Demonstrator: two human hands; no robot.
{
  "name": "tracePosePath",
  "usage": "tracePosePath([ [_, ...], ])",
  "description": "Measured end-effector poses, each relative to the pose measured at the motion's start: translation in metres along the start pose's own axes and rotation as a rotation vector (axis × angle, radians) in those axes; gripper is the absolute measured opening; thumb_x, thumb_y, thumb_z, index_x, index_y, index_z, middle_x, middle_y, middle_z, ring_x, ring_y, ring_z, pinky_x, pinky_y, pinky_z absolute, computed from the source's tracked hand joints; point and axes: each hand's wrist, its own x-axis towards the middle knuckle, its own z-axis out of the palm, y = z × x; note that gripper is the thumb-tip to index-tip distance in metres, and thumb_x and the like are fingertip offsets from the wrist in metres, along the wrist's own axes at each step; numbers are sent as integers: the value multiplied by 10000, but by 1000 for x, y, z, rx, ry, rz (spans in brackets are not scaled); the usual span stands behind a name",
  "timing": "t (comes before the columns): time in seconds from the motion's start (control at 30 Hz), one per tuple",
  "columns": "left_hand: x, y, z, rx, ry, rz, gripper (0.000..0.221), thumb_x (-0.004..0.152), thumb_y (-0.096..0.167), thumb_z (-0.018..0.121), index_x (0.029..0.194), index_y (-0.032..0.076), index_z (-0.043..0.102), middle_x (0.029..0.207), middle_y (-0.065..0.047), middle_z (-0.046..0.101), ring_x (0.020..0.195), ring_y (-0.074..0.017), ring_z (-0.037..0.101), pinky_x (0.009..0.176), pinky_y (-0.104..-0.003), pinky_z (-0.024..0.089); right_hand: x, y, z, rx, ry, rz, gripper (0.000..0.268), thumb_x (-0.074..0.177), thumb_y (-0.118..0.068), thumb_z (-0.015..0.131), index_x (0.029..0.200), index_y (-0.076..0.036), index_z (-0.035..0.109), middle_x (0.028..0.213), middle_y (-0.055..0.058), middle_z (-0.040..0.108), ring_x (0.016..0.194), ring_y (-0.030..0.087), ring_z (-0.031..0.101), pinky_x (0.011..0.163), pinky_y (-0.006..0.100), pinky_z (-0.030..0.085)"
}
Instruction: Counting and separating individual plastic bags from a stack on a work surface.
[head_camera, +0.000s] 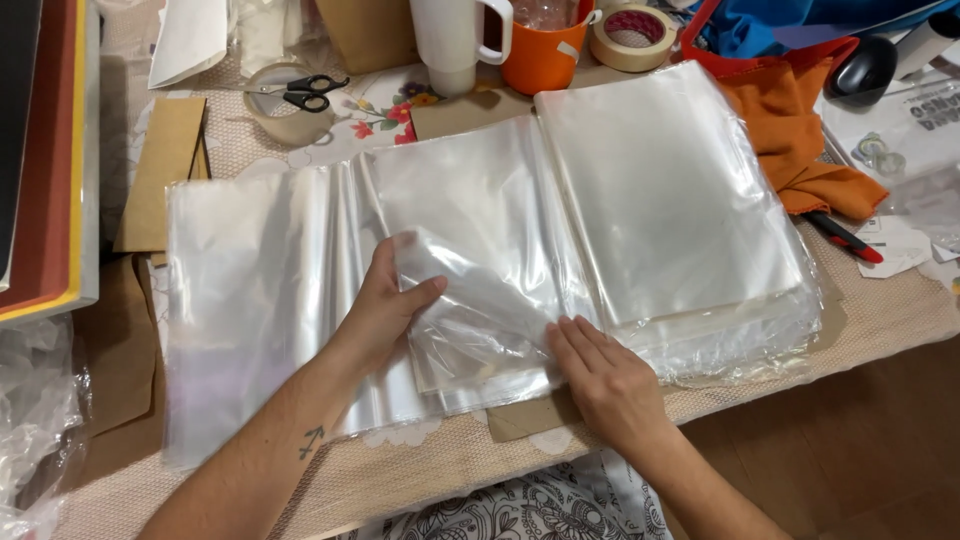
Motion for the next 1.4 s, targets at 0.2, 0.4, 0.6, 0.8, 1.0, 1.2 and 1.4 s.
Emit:
tracePosePath([
  [0.2, 17, -20, -13, 73, -41, 115, 1120, 808, 16, 683, 1580, 282, -84, 1693, 16, -43, 1505, -164, 214, 1140, -380, 375, 14, -15, 8, -9, -101, -8, 403, 1000, -281, 537, 1308, -37, 629, 1270, 166, 693, 1146, 289, 695, 899, 389, 606],
  [0.4, 17, -19, -9, 123, 8, 125, 1113, 804, -40, 675, 1590, 297, -38, 1702, 27, -80, 1532, -134, 146, 1107, -327, 384, 24, -30, 17, -72, -67, 85, 430, 994, -247, 572, 1371, -39, 561, 1224, 162, 723, 1079, 326, 734, 944, 427, 611],
  [0.6, -23, 4, 13, 359, -59, 328, 930, 841, -83, 638, 1619, 102, 165, 1626, -359, 58, 1500, -488, -82, 1202, -570, -33, 52, -50, 7, -41, 15, -90, 403, 985, -173, 471, 1357, -95, 604, 1295, 178, 664, 1205, 347, 638, 978, 441, 513],
  [0.8, 4, -15, -7, 359, -43, 178, 546, 839, -35, 709, 1359, 122, 660, 1345, -185, 643, 1239, -270, 609, 1023, -397, 491, 40, -21, -5, 174, 105, 112, 344, 973, -184, 559, 1284, -75, 658, 1257, 173, 683, 1210, 355, 632, 979, 446, 512],
  [1.0, 11, -17, -19, 341, -145, 193, 741, 766, -55, 770, 1458, 71, 538, 1441, -210, 565, 1310, -302, 536, 1072, -416, 454, 41, 62, -74, 218, -137, 615, 574, 895, -331, 750, 1323, 35, 642, 1435, 292, 540, 1366, 527, 439, 1098, 602, 385],
  [1.2, 6, -12, -22, 364, -204, 180, 818, 745, -58, 791, 1494, 53, 479, 1478, -235, 515, 1342, -368, 513, 1117, -453, 421, 41, 104, -76, 254, -582, 429, 565, 800, -355, 777, 1334, -210, 665, 1389, 83, 615, 1424, 356, 450, 1153, 512, 371],
  [1.4, 12, -17, -24, 335, -192, 177, 826, 741, -59, 786, 1497, 47, 469, 1469, -234, 525, 1329, -337, 525, 1109, -440, 438, 46, 96, -59, 114, -623, 110, 673, 813, -242, 695, 1458, -211, 505, 1455, 92, 545, 1383, 349, 470, 1152, 534, 355],
])
